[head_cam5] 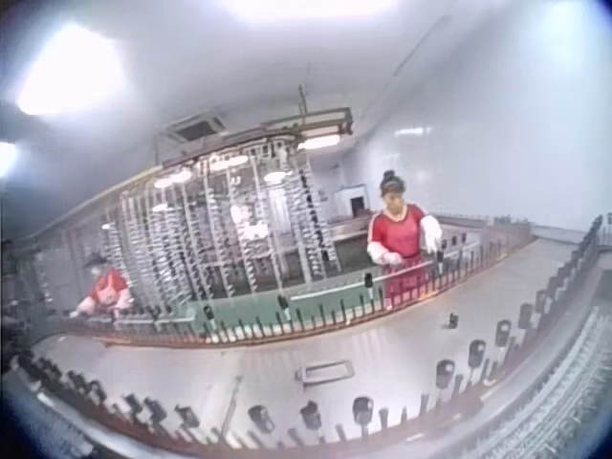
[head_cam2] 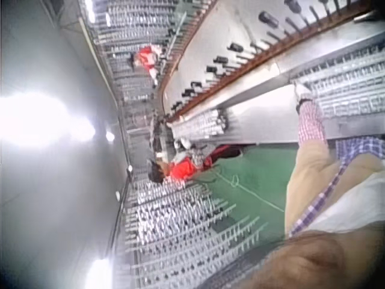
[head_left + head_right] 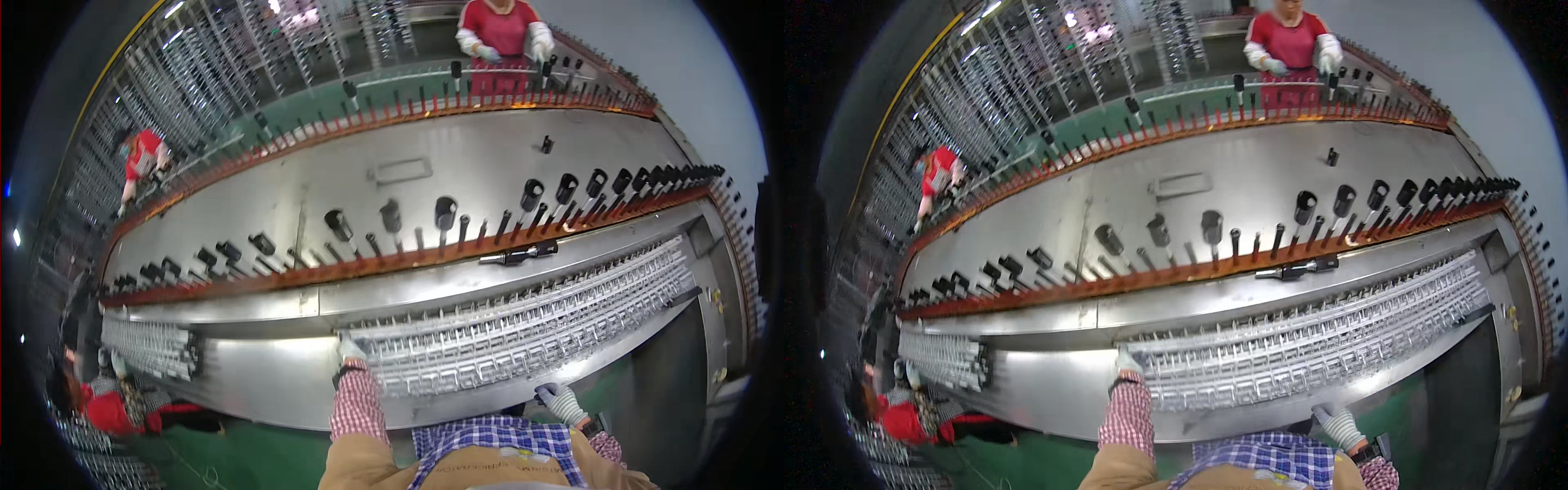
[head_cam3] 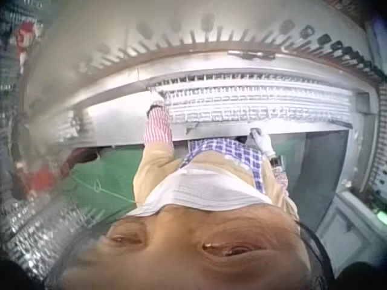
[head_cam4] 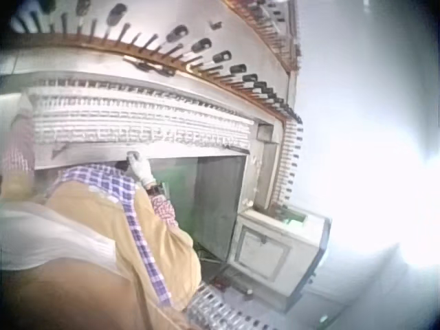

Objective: Hanging black cylindrical parts onto a moving rack system in a manufacturing facility.

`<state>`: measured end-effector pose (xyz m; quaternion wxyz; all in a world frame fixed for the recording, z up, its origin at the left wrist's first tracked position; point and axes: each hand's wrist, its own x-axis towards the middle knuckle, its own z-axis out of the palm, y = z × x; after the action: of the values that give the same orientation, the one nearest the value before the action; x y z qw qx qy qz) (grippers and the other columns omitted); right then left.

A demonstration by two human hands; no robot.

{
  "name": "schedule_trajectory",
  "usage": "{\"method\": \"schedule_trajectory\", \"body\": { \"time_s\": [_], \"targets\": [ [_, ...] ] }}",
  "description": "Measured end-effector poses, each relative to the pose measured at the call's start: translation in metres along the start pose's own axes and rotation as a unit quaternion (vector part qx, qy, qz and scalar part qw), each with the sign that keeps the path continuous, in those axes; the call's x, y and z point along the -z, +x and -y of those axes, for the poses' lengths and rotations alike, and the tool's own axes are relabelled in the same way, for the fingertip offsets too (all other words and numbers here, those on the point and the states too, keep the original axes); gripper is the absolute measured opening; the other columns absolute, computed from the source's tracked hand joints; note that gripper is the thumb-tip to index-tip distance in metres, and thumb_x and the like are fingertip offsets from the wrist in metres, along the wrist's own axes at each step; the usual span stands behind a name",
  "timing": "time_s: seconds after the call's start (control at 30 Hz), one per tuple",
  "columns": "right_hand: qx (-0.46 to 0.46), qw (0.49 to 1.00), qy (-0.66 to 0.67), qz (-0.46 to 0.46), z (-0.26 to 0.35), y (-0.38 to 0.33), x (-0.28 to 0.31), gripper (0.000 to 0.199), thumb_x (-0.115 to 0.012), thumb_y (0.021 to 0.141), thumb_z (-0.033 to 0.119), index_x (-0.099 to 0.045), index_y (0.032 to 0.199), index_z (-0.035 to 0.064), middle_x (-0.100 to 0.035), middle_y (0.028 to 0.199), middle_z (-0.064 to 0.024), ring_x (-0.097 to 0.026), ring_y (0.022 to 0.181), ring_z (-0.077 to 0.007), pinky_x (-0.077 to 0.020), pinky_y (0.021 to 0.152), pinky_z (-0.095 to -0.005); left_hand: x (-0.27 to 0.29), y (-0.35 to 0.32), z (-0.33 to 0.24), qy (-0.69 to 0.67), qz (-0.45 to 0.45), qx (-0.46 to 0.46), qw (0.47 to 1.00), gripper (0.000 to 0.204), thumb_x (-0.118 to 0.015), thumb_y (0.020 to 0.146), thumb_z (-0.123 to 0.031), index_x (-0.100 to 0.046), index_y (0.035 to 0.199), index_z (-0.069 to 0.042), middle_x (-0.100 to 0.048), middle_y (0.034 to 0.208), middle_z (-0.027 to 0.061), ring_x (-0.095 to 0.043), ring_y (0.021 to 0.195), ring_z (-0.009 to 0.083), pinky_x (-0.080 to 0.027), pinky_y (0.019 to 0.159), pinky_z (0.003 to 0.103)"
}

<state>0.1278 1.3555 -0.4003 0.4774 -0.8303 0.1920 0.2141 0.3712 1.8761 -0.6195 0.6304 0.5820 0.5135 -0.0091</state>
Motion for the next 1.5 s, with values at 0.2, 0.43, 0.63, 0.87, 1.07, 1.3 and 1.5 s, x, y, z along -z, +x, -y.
{"method": "schedule_trajectory", "body": {
  "time_s": [0.2,0.43,0.63,0.87,1.07,1.3,1.5],
  "targets": [
    [-0.029,0.995,0.092,-0.038,0.003,0.006,-0.007,0.032,-0.049,0.085,0.025,-0.056,0.099,-0.0027,-0.061,0.077,-0.0073,-0.057,0.066,-0.0126,-0.0473,0.063,-0.0237,-0.040,-0.092,-0.046,-0.237,0.029,0.047,0.970,0.033,-0.053,0.079,-0.041,-0.055,0.094,-0.013,-0.056,0.080,0.0027,-0.051,0.064,0.0155,-0.041,0.048,0.029],
    [0.030,0.707,0.664,-0.242,-0.026,0.096,0.090,0.076,-0.043,0.078,0.058,-0.029,0.126,0.0010,-0.039,0.123,-0.0209,-0.034,0.116,-0.0314,-0.0270,0.098,-0.0416,0.036,-0.321,-0.133,-0.270,0.193,-0.187,0.925,0.020,-0.056,0.081,-0.033,-0.049,0.086,-0.014,-0.047,0.068,-0.0060,-0.041,0.054,0.0041,-0.032,0.046,0.018],
    [0.002,0.571,0.770,-0.287,-0.014,0.122,0.143,0.066,-0.055,0.066,0.064,-0.048,0.098,0.0071,-0.051,0.100,-0.0140,-0.045,0.083,-0.0305,-0.0360,0.079,-0.0504,0.087,-0.384,-0.108,-0.253,0.233,-0.259,0.903,0.016,-0.054,0.080,-0.025,-0.053,0.086,-0.010,-0.051,0.074,-0.0036,-0.047,0.061,0.0055,-0.035,0.053,0.016],
    [0.109,0.500,0.846,-0.147,0.040,0.013,0.144,0.071,-0.054,0.067,0.065,-0.046,0.099,0.0025,-0.056,0.082,-0.0106,-0.056,0.079,-0.0264,-0.0450,0.073,-0.0373,0.135,-0.346,-0.096,-0.266,0.217,-0.116,0.932,0.025,-0.044,0.083,-0.030,-0.057,0.080,-0.008,-0.054,0.061,-0.0004,-0.051,0.057,0.0111,-0.041,0.048,0.025],
    [0.060,0.556,0.820,-0.123,-0.010,0.010,0.108,0.062,-0.047,0.069,0.068,-0.059,0.078,0.0075,-0.055,0.066,-0.0066,-0.047,0.052,-0.0196,-0.0420,0.052,-0.0319,0.083,-0.377,-0.071,-0.160,0.245,-0.090,0.952,0.029,-0.043,0.083,-0.033,-0.055,0.086,-0.007,-0.055,0.068,0.0034,-0.053,0.060,0.0138,-0.043,0.050,0.030],
    [0.072,0.510,0.856,-0.041,-0.059,-0.024,0.129,0.067,-0.047,0.057,0.078,-0.052,0.063,0.0115,-0.048,0.056,-0.0049,-0.044,0.049,-0.0178,-0.0402,0.048,-0.0303,0.026,-0.412,-0.032,-0.074,0.246,-0.096,0.961,0.029,-0.043,0.083,-0.030,-0.053,0.094,-0.005,-0.055,0.075,0.0072,-0.054,0.065,0.0179,-0.044,0.057,0.033],
    [0.112,0.489,0.865,0.017,-0.083,-0.045,0.164,0.069,-0.038,0.053,0.082,-0.054,0.056,0.0150,-0.040,0.047,-0.0054,-0.031,0.038,-0.0173,-0.0279,0.043,-0.0311,0.010,-0.457,-0.007,-0.036,0.216,-0.112,0.969,0.031,-0.043,0.083,-0.027,-0.051,0.101,-0.004,-0.056,0.081,0.0104,-0.055,0.070,0.0214,-0.045,0.062,0.035]
  ]
}}
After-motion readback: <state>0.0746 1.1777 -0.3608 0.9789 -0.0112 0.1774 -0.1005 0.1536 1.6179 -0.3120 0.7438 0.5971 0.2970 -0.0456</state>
